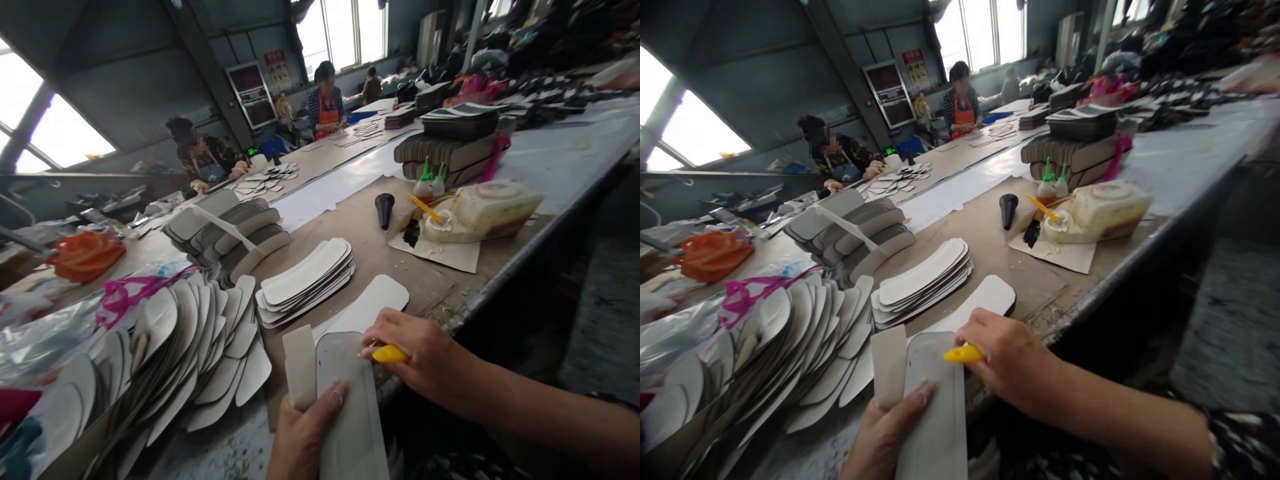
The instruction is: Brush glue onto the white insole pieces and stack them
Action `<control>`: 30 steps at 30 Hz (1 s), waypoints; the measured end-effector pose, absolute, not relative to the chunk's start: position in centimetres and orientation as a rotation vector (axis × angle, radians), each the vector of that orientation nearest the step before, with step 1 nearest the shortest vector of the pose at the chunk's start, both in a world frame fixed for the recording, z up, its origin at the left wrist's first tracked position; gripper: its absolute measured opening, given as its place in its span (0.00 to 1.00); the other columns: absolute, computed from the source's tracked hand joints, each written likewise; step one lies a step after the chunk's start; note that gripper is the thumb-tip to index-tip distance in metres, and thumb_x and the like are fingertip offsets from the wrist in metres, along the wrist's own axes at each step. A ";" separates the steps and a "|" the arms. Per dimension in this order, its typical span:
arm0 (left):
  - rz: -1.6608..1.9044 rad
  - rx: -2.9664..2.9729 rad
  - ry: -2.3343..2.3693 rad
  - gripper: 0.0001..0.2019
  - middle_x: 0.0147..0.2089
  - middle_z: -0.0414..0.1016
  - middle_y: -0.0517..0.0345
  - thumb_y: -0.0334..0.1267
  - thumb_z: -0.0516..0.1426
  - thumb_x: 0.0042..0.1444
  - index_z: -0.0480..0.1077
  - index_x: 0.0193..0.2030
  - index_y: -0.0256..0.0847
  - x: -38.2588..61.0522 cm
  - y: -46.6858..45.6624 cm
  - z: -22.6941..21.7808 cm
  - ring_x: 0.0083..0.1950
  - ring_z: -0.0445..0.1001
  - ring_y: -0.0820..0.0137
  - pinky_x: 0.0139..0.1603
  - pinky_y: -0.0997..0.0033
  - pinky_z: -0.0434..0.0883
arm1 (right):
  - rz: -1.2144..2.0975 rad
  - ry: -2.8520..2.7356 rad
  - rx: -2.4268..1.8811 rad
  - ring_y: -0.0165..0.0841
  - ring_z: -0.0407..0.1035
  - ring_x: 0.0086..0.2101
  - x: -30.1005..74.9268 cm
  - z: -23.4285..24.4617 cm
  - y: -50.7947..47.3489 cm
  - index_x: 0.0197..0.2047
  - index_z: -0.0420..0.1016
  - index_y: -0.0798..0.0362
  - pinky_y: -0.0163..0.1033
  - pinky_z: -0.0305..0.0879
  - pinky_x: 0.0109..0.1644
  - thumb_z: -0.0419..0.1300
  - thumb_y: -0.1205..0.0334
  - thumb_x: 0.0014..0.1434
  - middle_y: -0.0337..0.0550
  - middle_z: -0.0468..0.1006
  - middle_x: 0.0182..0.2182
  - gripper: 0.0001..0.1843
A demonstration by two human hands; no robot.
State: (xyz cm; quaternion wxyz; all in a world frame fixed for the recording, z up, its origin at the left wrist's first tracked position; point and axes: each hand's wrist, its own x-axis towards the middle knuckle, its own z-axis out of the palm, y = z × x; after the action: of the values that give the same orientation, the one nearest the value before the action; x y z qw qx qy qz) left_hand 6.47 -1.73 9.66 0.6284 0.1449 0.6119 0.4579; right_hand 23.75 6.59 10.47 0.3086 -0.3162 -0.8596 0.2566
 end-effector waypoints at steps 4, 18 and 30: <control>1.101 0.352 1.405 0.18 0.24 0.76 0.47 0.42 0.66 0.34 0.74 0.30 0.30 6.9 -1.6 9.6 0.26 0.73 0.61 0.30 0.64 0.70 | 0.585 -2.232 -0.924 0.34 0.66 0.33 22.5 9.5 5.7 0.36 0.69 0.58 0.37 0.65 0.37 0.59 0.71 0.52 0.46 0.70 0.32 0.06; 1.116 0.385 1.458 0.19 0.23 0.76 0.48 0.44 0.66 0.34 0.75 0.30 0.30 6.3 -1.6 9.0 0.25 0.74 0.60 0.28 0.66 0.69 | 0.515 -2.388 -0.710 0.32 0.63 0.33 22.1 10.3 5.2 0.32 0.66 0.54 0.33 0.60 0.32 0.53 0.74 0.50 0.44 0.68 0.32 0.07; 1.142 0.349 1.420 0.18 0.24 0.77 0.48 0.42 0.67 0.31 0.76 0.29 0.30 6.6 -1.4 9.5 0.26 0.74 0.60 0.28 0.66 0.70 | 0.756 -2.270 -0.891 0.30 0.66 0.30 21.1 9.9 5.4 0.34 0.64 0.53 0.33 0.62 0.34 0.53 0.71 0.53 0.41 0.72 0.28 0.04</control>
State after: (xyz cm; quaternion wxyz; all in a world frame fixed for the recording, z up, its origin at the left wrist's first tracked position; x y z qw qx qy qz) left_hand 6.56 -1.41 9.51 0.5997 0.1504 0.6124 0.4927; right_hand 21.09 5.42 9.91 0.2900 -0.3341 -0.8508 0.2835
